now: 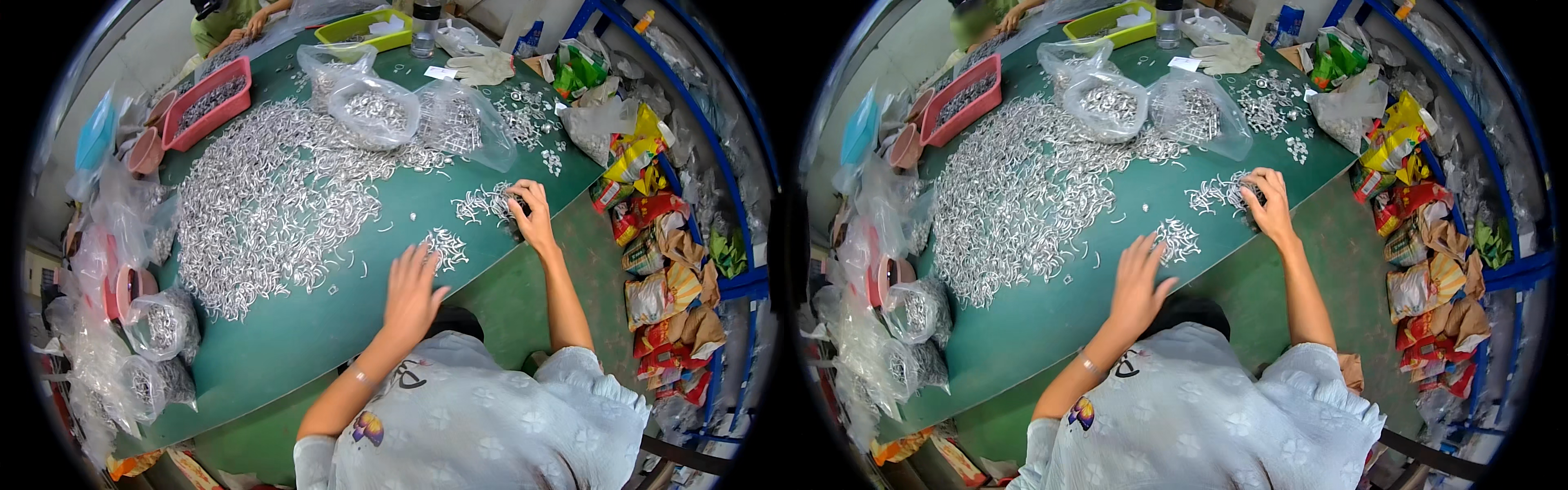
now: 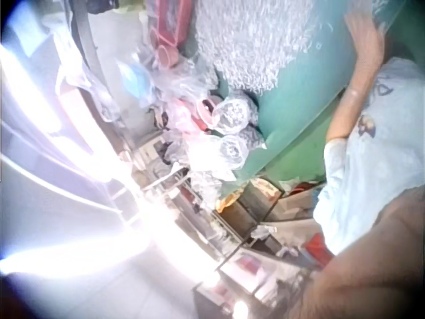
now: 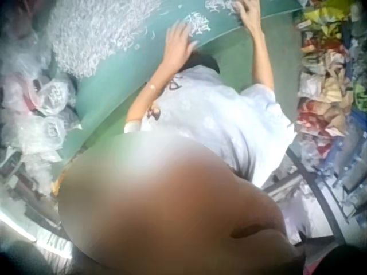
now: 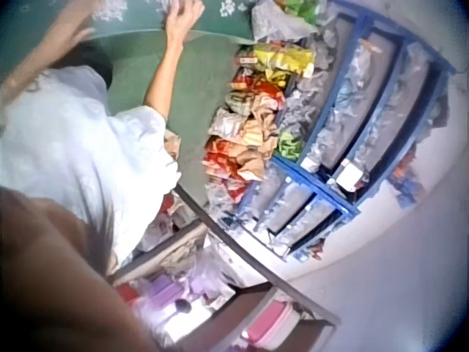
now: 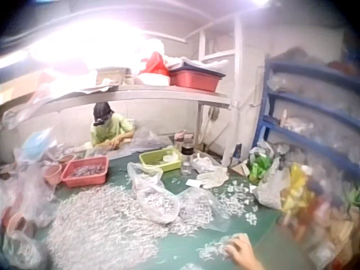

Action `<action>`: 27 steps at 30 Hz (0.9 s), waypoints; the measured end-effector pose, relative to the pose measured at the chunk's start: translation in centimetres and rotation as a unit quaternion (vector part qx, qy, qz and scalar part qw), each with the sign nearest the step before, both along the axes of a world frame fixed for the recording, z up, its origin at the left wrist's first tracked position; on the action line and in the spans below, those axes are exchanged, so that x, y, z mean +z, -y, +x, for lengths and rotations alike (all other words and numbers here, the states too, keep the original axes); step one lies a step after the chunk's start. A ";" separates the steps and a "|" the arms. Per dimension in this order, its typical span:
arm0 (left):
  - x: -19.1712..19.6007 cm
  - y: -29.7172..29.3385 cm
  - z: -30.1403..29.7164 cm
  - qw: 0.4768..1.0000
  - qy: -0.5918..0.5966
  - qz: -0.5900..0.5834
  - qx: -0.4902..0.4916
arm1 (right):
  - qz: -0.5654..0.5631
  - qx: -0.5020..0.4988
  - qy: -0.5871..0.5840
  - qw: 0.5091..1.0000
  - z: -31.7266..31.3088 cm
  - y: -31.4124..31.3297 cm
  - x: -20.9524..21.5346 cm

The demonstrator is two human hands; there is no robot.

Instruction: The person sorts small crescent-shaped metal parts on a table by hand and places them into plastic bags.

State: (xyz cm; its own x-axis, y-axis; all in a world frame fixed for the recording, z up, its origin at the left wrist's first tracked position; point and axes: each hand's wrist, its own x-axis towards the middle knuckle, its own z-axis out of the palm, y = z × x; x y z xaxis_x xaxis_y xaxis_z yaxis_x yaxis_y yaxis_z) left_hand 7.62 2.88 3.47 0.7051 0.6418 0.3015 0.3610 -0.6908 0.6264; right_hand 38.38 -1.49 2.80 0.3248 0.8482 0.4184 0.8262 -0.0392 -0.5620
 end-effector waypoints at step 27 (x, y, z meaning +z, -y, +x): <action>-3.0 -0.6 19.2 0.982 0.112 -0.105 0.106 | -0.093 0.229 -0.072 0.966 2.4 -2.2 -0.2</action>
State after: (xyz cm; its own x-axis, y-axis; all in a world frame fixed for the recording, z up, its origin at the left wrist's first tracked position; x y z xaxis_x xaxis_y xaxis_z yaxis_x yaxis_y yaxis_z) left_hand 26.82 3.51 0.43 0.4796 0.8316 0.2799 0.3195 -0.4626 0.8270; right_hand 40.83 0.75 2.55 -0.0579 0.9731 0.2228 0.6944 0.1996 -0.6913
